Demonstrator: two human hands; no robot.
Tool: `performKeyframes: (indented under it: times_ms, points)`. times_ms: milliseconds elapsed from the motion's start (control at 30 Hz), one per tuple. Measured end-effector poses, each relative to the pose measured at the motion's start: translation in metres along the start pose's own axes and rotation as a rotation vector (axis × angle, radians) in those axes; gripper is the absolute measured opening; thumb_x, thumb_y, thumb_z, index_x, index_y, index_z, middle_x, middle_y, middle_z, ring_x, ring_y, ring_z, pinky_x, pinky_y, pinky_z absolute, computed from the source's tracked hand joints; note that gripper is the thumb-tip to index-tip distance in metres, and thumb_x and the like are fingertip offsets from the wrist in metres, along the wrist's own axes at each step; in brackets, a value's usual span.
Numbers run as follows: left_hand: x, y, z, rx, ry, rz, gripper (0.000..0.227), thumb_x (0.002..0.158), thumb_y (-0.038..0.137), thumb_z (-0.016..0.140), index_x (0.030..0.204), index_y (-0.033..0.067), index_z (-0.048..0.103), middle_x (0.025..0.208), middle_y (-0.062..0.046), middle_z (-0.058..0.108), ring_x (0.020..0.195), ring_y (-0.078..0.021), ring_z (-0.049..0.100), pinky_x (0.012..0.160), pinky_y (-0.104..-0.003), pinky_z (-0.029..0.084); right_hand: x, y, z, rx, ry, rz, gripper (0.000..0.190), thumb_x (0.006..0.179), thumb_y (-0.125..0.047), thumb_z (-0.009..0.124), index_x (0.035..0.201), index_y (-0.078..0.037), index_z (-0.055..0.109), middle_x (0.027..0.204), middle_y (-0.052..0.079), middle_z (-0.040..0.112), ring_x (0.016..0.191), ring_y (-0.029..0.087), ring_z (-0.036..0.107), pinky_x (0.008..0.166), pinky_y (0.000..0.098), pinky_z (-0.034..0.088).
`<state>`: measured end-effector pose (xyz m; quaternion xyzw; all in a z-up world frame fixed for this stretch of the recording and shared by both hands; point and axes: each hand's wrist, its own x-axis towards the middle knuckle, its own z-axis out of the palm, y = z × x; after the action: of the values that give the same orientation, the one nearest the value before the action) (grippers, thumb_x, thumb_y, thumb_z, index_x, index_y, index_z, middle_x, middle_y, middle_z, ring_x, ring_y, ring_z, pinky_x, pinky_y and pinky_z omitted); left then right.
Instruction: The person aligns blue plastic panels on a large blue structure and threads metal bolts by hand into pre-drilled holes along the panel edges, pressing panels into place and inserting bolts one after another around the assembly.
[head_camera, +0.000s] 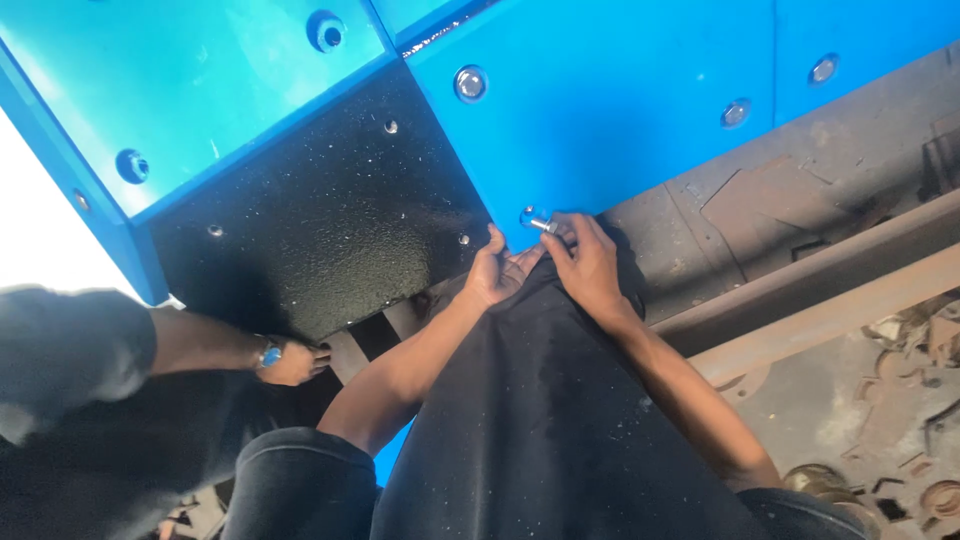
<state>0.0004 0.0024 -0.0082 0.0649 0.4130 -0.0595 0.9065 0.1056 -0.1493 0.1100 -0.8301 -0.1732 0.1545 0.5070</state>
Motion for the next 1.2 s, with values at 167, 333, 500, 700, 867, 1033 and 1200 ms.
performKeyframes:
  times_ms: [167, 333, 500, 700, 867, 1033, 1200]
  points:
    - [0.005, 0.002, -0.004, -0.016, 0.015, -0.039, 0.064, 0.102, 0.055, 0.043, 0.136, 0.0017, 0.053, 0.136, -0.019, 0.060, 0.129, -0.0339, 0.056, 0.117, -0.048, 0.043, 0.000, 0.003, 0.010, -0.065, 0.051, -0.088, 0.028, 0.095, -0.016, 0.077, 0.115, 0.000, 0.066, 0.100, 0.016, 0.068, 0.086, 0.030, 0.069, 0.068, 0.0386, 0.054]
    - [0.002, 0.003, -0.004, -0.028, 0.068, -0.048, 0.066, 0.103, 0.057, 0.044, 0.135, 0.0010, 0.054, 0.136, -0.018, 0.060, 0.128, -0.0321, 0.057, 0.118, -0.046, 0.044, -0.009, -0.002, 0.008, 0.014, 0.019, 0.005, 0.030, 0.094, -0.017, 0.075, 0.116, 0.000, 0.065, 0.100, 0.016, 0.068, 0.083, 0.026, 0.071, 0.064, 0.0357, 0.056]
    - [-0.001, 0.005, 0.000, 0.018, 0.025, -0.063, 0.069, 0.100, 0.059, 0.045, 0.136, 0.0001, 0.055, 0.136, -0.017, 0.061, 0.128, -0.0312, 0.058, 0.118, -0.044, 0.043, -0.008, -0.002, 0.009, -0.060, 0.041, -0.005, 0.029, 0.094, -0.017, 0.076, 0.117, -0.001, 0.065, 0.102, 0.016, 0.067, 0.083, 0.027, 0.071, 0.063, 0.0363, 0.057]
    - [0.000, 0.008, -0.005, 0.012, 0.024, -0.107, 0.064, 0.099, 0.060, 0.047, 0.127, 0.0028, 0.060, 0.129, -0.014, 0.066, 0.124, -0.0293, 0.061, 0.116, -0.043, 0.044, -0.001, -0.017, 0.021, -0.187, 0.066, -0.026, 0.028, 0.094, -0.017, 0.076, 0.114, 0.000, 0.066, 0.100, 0.017, 0.066, 0.081, 0.034, 0.068, 0.068, 0.0439, 0.054]
    - [0.000, 0.010, -0.009, 0.033, 0.002, -0.117, 0.058, 0.101, 0.058, 0.048, 0.123, 0.0071, 0.063, 0.123, -0.010, 0.069, 0.121, -0.0269, 0.063, 0.114, -0.042, 0.045, 0.003, -0.014, 0.037, -0.353, 0.072, -0.127, 0.027, 0.095, -0.018, 0.075, 0.111, 0.000, 0.064, 0.100, 0.018, 0.064, 0.088, 0.037, 0.068, 0.070, 0.0450, 0.055]
    - [-0.007, 0.015, 0.000, 0.044, -0.023, -0.139, 0.056, 0.102, 0.057, 0.047, 0.121, 0.0065, 0.065, 0.121, -0.010, 0.071, 0.119, -0.0252, 0.064, 0.113, -0.041, 0.045, 0.005, -0.022, 0.040, -0.363, 0.071, -0.166, 0.024, 0.097, -0.016, 0.072, 0.111, 0.001, 0.064, 0.101, 0.018, 0.063, 0.092, 0.037, 0.068, 0.072, 0.0446, 0.055]
    - [0.006, 0.012, -0.034, 0.030, -0.096, -0.159, 0.057, 0.107, 0.059, 0.051, 0.117, 0.0045, 0.063, 0.114, -0.011, 0.070, 0.116, -0.0262, 0.065, 0.114, -0.046, 0.047, 0.003, -0.027, 0.042, -0.311, 0.123, -0.132, 0.023, 0.096, -0.015, 0.072, 0.113, 0.000, 0.066, 0.101, 0.016, 0.065, 0.092, 0.036, 0.068, 0.072, 0.0445, 0.055]
